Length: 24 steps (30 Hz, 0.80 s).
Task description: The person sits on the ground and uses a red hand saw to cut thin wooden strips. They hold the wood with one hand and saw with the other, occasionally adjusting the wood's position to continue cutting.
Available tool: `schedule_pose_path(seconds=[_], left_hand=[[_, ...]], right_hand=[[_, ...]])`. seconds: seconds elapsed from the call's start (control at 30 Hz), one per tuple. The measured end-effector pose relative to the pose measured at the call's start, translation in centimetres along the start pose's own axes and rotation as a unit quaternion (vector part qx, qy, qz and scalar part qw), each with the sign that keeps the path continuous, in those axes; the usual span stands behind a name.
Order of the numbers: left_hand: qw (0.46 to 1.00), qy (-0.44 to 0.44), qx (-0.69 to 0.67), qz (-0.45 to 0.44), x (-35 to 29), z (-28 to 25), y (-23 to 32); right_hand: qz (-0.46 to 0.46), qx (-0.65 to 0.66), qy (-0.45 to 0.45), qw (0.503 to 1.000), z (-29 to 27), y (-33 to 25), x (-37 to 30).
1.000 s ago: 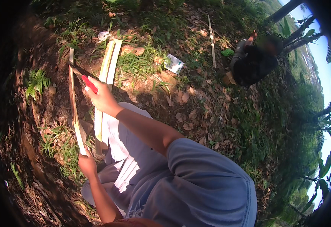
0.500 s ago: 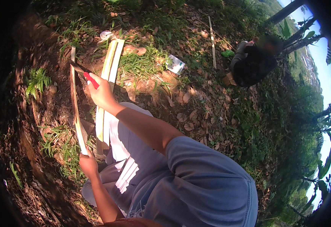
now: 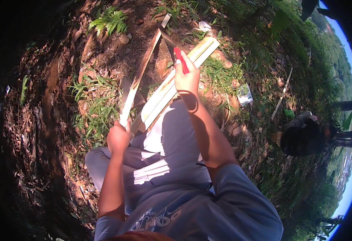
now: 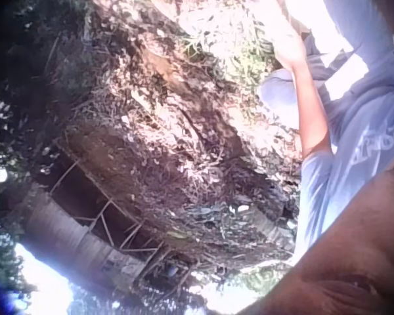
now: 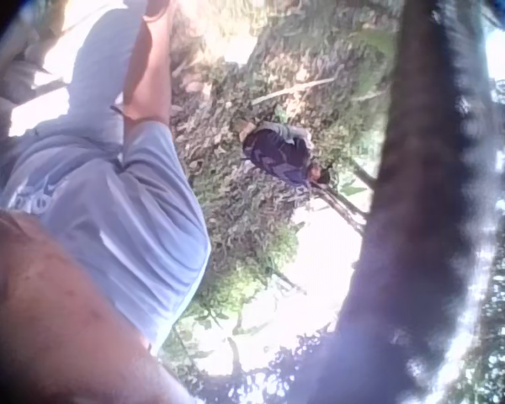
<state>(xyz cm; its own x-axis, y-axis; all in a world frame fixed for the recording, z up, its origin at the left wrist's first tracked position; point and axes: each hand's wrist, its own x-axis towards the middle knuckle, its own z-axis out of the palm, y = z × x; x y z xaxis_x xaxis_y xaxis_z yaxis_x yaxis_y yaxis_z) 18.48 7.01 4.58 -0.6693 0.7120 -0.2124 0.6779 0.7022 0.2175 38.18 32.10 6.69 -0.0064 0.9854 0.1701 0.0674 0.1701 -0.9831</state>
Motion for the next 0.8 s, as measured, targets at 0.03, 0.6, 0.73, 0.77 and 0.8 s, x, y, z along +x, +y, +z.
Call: schedule_pose_path(seconds=[0.03, 0.6, 0.73, 0.77, 0.8], left_hand=[[1.000, 0.004, 0.006, 0.005, 0.1, 0.0, 0.1], [0.999, -0.034, -0.016, -0.015, 0.0, -1.5, 0.8], [1.000, 0.009, 0.003, 0.010, -0.1, -0.6, 0.4], [1.000, 0.009, 0.004, 0.011, -0.1, -0.5, 0.3], [1.000, 0.010, 0.005, 0.012, -0.1, -0.4, 0.2]], right_hand=[[-0.025, -0.010, 0.002, 1.000, 0.3, 0.1, 0.2], [0.016, 0.053, 0.008, 0.998, 6.1, 4.5, 10.1], [0.040, 0.146, 0.047, 0.987, 7.5, 5.6, 11.6], [0.047, 0.166, 0.053, 0.984, 7.9, 5.5, 11.7], [0.044, 0.160, 0.055, 0.985, 8.1, 5.5, 11.8]])
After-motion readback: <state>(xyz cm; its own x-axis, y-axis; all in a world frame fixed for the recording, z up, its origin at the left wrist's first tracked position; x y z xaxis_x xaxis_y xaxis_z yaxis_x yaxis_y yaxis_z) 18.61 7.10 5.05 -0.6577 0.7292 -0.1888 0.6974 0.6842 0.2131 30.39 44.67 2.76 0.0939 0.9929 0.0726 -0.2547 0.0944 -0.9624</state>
